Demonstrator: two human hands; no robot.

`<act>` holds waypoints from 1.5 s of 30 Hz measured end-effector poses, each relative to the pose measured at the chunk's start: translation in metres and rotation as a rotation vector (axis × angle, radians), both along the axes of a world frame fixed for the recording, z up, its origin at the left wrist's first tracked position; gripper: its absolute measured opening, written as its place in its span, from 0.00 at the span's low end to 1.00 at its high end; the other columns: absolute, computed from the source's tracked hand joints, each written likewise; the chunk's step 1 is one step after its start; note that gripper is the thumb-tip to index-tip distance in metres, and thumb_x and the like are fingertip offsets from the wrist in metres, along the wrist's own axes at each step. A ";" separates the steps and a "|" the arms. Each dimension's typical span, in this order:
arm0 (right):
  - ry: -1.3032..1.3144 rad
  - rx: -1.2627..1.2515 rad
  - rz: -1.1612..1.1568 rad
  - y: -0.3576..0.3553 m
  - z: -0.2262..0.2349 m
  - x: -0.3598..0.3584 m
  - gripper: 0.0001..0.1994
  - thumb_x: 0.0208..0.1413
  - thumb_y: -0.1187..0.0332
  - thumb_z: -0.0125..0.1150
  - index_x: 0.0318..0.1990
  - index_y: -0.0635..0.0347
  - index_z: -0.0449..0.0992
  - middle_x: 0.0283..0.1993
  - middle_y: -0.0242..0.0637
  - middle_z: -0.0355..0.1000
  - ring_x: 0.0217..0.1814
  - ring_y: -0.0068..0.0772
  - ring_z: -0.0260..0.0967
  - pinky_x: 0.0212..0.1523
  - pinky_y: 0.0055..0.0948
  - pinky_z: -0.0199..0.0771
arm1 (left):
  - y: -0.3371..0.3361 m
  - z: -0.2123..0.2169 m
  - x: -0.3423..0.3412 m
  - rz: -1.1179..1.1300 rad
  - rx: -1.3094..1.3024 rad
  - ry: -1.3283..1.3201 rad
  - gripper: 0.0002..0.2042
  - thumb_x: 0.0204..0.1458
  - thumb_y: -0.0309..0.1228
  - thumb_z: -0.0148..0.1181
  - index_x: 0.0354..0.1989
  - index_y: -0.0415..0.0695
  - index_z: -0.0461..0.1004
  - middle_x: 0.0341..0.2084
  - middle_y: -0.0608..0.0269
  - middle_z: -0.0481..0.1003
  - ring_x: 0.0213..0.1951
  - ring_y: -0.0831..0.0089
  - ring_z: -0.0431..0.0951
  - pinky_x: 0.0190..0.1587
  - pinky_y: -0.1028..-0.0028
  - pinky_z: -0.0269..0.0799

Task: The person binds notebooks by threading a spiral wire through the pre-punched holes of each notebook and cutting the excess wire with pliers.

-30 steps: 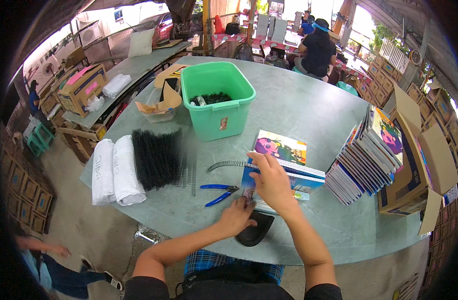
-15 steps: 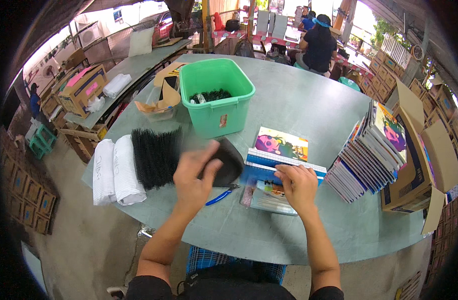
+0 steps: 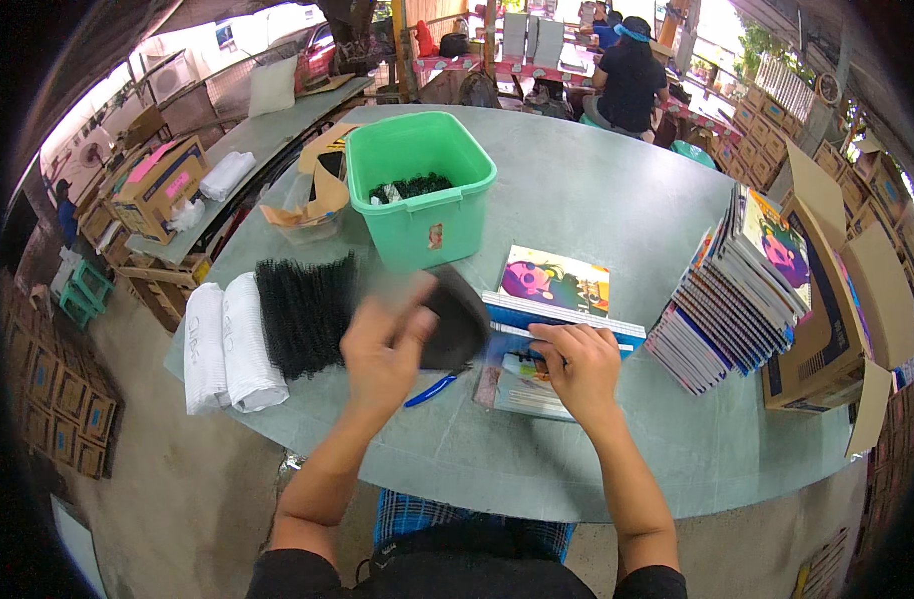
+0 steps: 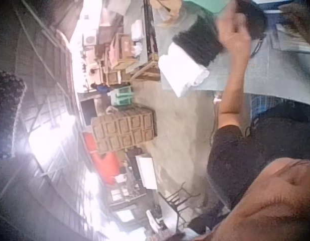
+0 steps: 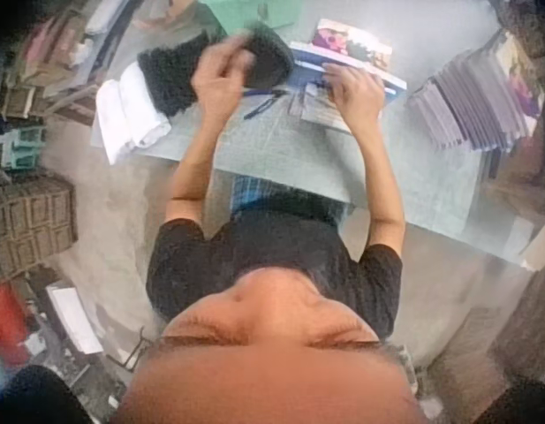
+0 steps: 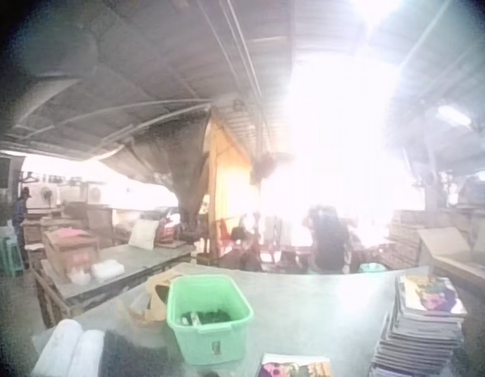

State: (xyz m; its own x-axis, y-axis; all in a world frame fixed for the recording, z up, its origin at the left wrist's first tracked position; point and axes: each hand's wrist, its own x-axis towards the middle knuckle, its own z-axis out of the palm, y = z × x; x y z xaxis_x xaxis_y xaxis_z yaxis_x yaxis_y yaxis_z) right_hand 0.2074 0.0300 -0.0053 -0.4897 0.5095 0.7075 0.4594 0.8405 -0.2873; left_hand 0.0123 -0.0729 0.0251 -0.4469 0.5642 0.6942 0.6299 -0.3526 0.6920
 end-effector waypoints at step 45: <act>0.773 -1.085 0.220 0.011 -0.038 0.053 0.12 0.50 0.70 0.64 0.40 0.67 0.76 0.37 0.36 0.75 0.39 0.21 0.69 0.43 0.23 0.69 | 0.038 -0.001 0.043 -0.324 -0.283 0.024 0.16 0.50 0.28 0.58 0.49 0.45 0.73 0.36 0.55 0.75 0.38 0.66 0.75 0.44 0.72 0.69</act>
State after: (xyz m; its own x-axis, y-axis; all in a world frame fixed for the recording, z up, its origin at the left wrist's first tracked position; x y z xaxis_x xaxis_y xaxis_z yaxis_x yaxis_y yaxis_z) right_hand 0.2600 0.0406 -0.0434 -0.2950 0.9465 0.1308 -0.2344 0.0610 -0.9702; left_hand 0.0556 -0.0347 0.0238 -0.2012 0.8423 0.5000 0.5347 -0.3332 0.7766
